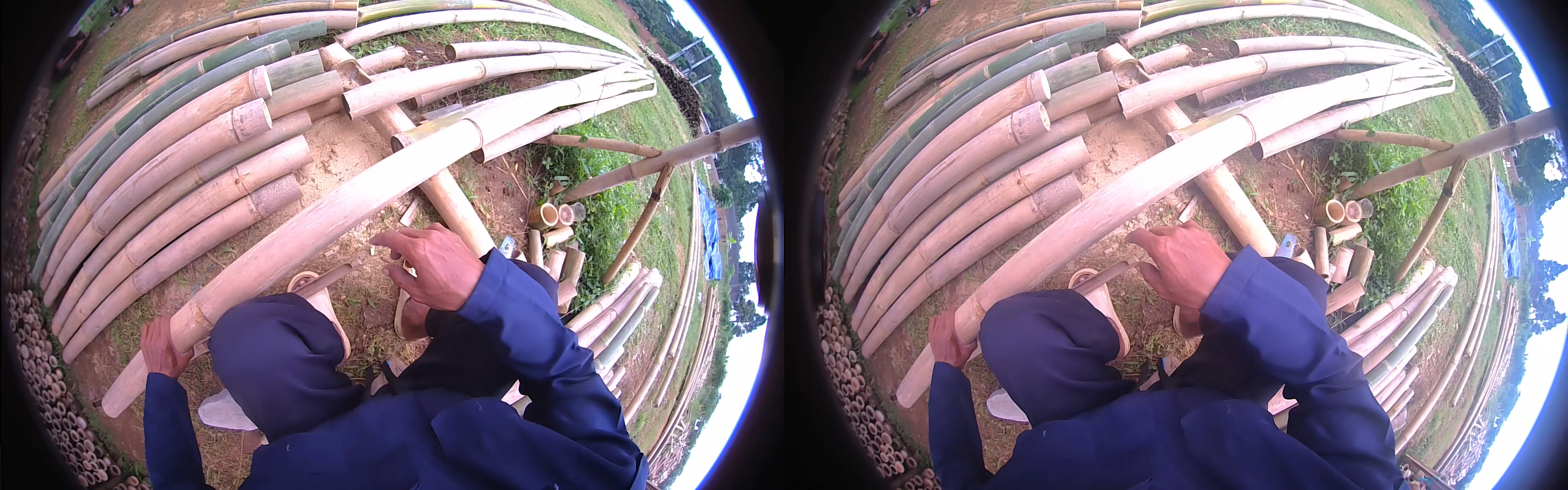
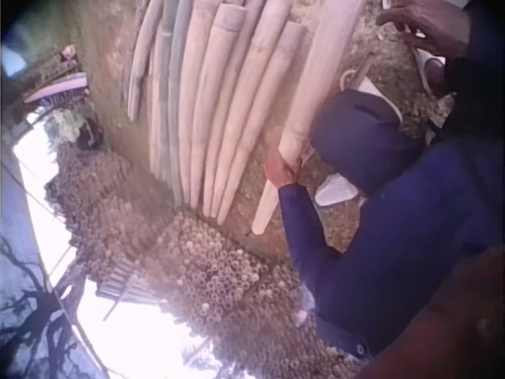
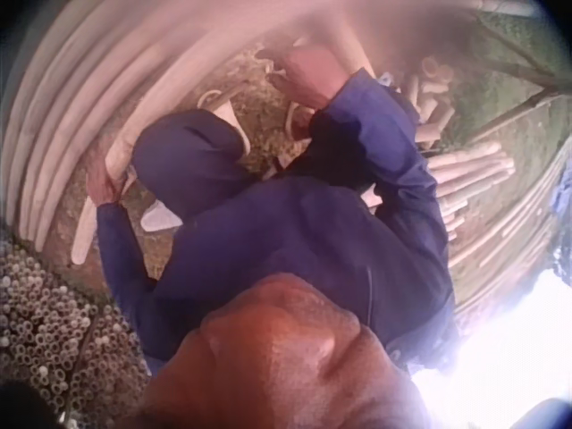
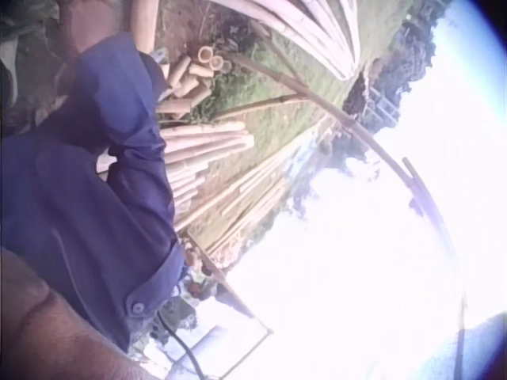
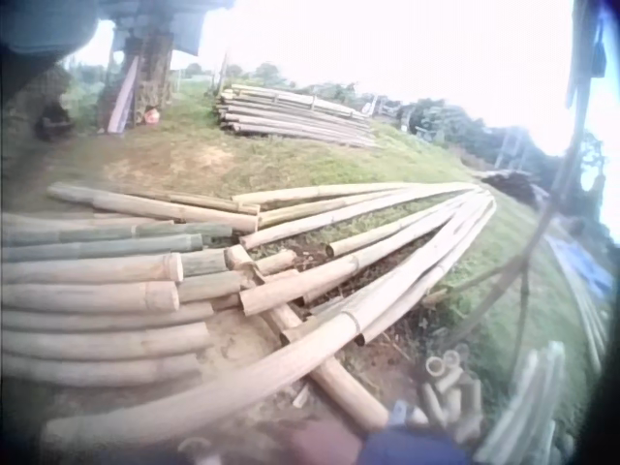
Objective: The person uses a hand saw to cut bamboo poles into shorter sections. They repeatedly position a pole, saw through it, and then move the cut pieces aside.
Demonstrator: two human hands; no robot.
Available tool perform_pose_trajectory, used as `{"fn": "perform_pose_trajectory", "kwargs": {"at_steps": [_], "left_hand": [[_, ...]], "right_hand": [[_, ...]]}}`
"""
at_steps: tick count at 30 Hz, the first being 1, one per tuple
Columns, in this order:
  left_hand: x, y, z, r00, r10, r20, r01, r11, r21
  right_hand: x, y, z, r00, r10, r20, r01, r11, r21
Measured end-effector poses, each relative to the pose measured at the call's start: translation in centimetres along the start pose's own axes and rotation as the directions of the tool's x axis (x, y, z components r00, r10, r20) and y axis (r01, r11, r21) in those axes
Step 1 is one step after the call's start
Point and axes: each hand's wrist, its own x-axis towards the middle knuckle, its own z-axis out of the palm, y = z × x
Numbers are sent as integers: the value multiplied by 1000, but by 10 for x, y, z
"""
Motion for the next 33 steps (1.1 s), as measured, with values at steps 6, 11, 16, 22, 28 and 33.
{"fn": "perform_pose_trajectory", "kwargs": {"at_steps": [6,11,16,22,28,33], "left_hand": [[-74,-76,4,992,-84,-98,98,983,153],[-84,-105,7,974,-226,-1,221,950,220],[-85,-104,-1,955,-293,39,273,924,266],[-57,-22,-33,944,-329,25,318,926,202],[20,87,-16,960,-97,-263,84,995,-61],[120,152,37,935,120,-334,-57,980,191]], "right_hand": [[0,5,10,999,12,52,-12,1000,2],[8,3,14,976,68,209,-66,998,-18],[12,9,14,967,145,211,-151,988,12],[10,21,38,997,19,71,-21,999,39],[53,8,53,996,-91,15,90,995,41],[49,-28,68,955,-155,253,169,985,-34]]}}
